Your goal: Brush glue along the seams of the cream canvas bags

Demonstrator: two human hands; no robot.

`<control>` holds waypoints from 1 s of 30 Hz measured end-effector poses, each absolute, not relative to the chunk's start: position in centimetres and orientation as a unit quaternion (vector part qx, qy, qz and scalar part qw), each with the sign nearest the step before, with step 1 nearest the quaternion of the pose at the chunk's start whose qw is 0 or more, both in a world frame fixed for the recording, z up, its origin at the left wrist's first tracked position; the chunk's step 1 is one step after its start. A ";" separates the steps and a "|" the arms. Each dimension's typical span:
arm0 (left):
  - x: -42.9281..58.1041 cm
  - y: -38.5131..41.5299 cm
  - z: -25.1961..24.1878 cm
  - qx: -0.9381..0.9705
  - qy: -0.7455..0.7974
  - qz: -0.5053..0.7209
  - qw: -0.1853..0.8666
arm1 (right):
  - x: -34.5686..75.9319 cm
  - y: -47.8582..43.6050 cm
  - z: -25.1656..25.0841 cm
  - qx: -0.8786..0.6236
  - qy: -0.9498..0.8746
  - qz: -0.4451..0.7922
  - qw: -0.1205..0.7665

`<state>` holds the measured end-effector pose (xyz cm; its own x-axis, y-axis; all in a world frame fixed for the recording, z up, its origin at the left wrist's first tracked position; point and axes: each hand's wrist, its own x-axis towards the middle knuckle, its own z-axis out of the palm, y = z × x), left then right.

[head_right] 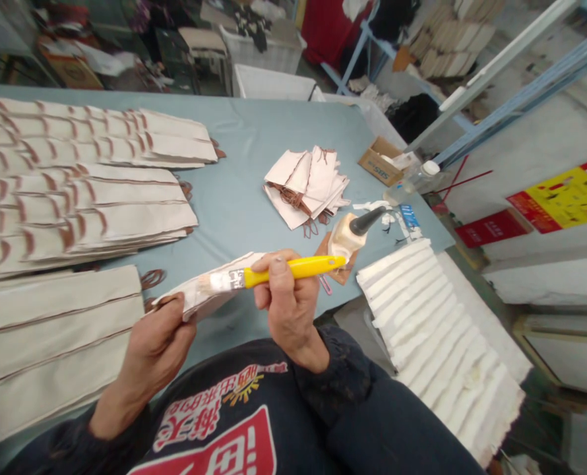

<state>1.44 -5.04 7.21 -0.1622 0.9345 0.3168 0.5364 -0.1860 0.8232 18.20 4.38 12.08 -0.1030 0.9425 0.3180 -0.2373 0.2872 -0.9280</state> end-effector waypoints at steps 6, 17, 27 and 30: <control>1.1 -4.6 6.9 0.669 0.546 0.490 0.118 | 17.7 3.0 11.4 -0.332 -0.581 0.577 0.468; 1.2 -4.5 6.7 0.702 0.540 0.462 0.047 | 18.4 4.3 10.8 -0.375 -0.614 0.507 0.475; 1.0 -4.4 6.4 0.702 0.542 0.460 0.044 | 18.3 3.9 11.2 -0.363 -0.642 0.466 0.490; 1.0 -4.4 6.6 0.704 0.542 0.457 0.041 | 19.0 4.9 11.1 -0.388 -0.634 0.427 0.515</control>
